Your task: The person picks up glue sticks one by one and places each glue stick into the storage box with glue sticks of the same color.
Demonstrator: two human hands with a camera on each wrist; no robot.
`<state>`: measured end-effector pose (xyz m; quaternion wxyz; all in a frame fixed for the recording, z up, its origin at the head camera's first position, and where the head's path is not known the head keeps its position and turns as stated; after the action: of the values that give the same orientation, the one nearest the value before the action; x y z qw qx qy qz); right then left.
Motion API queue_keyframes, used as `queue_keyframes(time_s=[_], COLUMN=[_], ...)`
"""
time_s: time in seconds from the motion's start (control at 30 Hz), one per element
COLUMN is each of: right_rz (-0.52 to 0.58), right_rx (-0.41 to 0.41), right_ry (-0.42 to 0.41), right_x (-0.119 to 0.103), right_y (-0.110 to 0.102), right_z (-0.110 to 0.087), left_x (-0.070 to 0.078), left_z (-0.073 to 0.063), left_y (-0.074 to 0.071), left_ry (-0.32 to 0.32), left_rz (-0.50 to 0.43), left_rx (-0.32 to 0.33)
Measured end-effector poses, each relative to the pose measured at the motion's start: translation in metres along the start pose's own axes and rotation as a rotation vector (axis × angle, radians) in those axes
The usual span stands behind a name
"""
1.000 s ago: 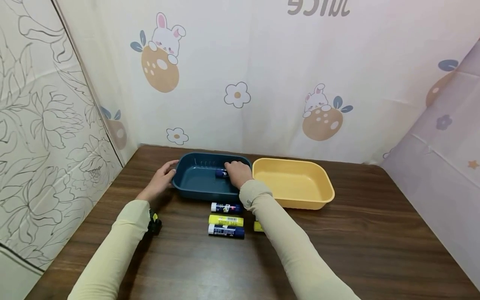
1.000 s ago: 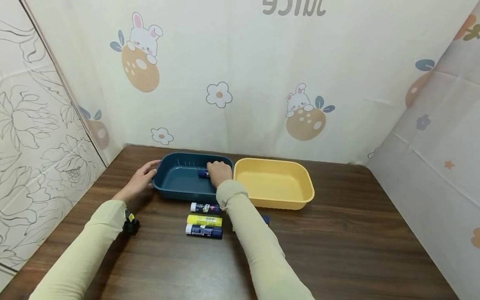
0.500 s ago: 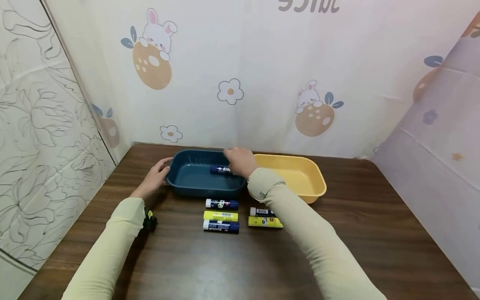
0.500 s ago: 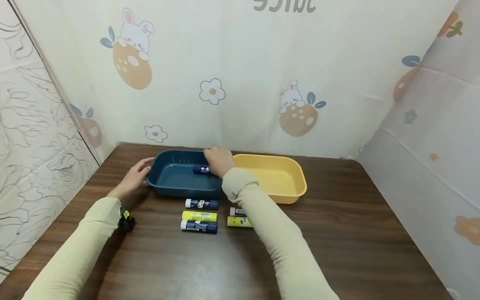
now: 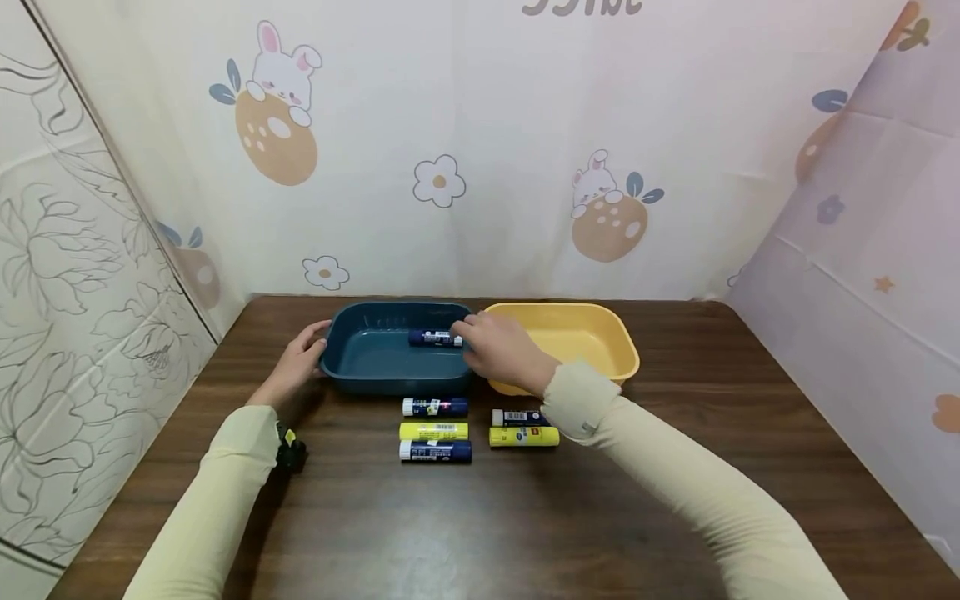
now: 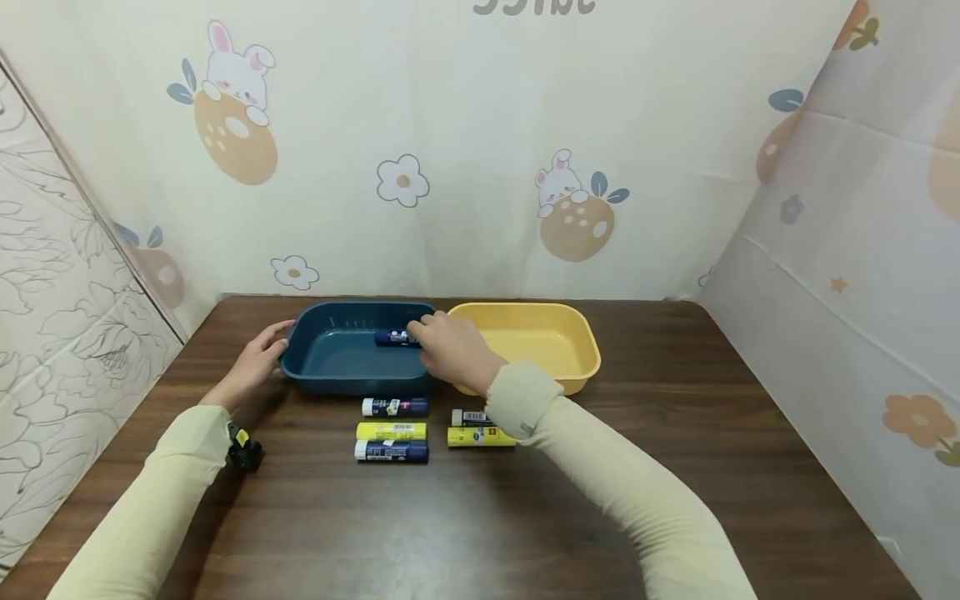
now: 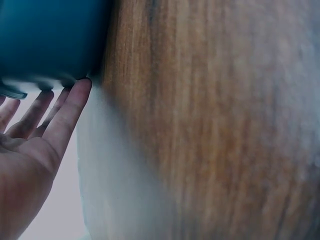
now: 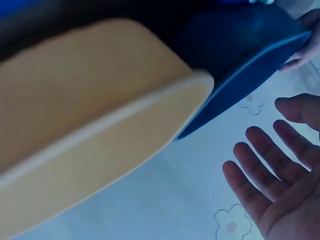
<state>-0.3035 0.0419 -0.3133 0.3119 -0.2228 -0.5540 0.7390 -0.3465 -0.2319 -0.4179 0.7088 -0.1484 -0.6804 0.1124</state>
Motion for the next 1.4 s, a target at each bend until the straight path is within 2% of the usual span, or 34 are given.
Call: queue_keyframes(time_s=[0.3,0.73,1.03,1.2,1.4], right_rz=[0.052,0.101,0.117,0.09,0.061], right_rx=[0.1,0.15,0.094,0.06,0.051], right_ry=[-0.038,-0.079,-0.029,-0.009,-0.027], right_x=[-0.01,-0.015,-0.01,-0.007,-0.006], right_y=[-0.004,0.004,0.021,0.033,0.042], right_z=[-0.041,-0.081,-0.103,-0.114,-0.124], left_x=[-0.003,-0.005,-0.006,-0.004,-0.003], left_z=[0.001,0.002,0.002,0.002,0.002], left_y=[-0.002,-0.001,-0.002,-0.002,-0.002], left_ry=[-0.002,-0.005,-0.002,-0.005,-0.018], left_rz=[-0.006,-0.018,-0.009,-0.004,0.008], left_rx=[0.005,-0.001,-0.001,0.0,-0.003])
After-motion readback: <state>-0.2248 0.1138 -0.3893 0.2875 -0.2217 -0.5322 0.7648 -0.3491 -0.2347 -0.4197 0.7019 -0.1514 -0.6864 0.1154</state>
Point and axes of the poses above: each hand's wrist, its own z-axis towards the middle knuckle, its own y-axis out of the palm, x = y × z, the point moved 8 cm from there along z, towards the middle knuckle, and after that the axes turned 6 degrees about x, right-handed, at the moved point
